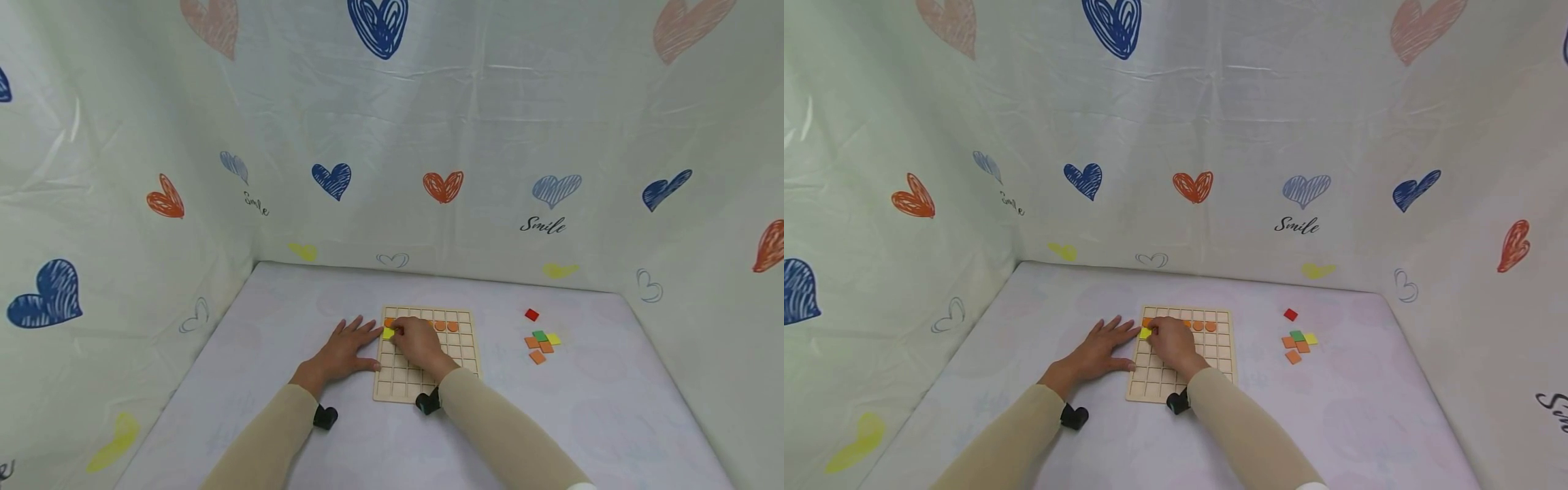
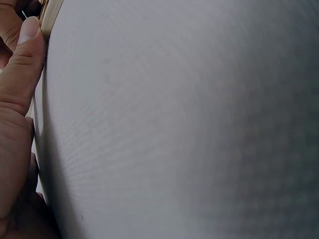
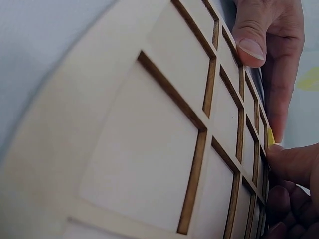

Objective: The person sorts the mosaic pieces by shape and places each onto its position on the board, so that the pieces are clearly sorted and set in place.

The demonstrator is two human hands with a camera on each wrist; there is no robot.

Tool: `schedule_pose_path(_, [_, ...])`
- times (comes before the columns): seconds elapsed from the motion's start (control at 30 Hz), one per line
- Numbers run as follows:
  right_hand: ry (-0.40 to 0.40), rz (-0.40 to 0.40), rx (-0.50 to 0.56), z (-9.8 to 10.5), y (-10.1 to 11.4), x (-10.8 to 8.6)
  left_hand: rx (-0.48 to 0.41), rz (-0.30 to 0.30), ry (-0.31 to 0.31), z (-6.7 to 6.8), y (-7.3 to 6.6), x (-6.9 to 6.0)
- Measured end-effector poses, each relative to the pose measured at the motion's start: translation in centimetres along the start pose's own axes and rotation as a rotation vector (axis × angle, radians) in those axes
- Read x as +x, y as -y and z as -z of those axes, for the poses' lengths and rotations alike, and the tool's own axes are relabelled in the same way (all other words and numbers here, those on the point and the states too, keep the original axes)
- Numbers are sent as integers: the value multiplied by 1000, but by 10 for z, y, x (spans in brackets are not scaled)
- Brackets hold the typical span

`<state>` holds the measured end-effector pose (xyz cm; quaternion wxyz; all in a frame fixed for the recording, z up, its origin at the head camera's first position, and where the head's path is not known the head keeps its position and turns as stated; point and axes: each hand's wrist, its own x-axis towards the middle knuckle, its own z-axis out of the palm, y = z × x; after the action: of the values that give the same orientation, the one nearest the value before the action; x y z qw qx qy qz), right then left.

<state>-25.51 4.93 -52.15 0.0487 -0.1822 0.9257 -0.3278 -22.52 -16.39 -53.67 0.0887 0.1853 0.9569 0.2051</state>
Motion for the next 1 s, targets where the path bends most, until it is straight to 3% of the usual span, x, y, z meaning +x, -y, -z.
schedule_pose_path(0.63, [-23,-26,32,-3,-4,0,-17,13,29,4,-3,-1])
schedule_pose_path(1.0, [-70,-66,148,1,-11,-6,-25,29,23,5,-5,-1])
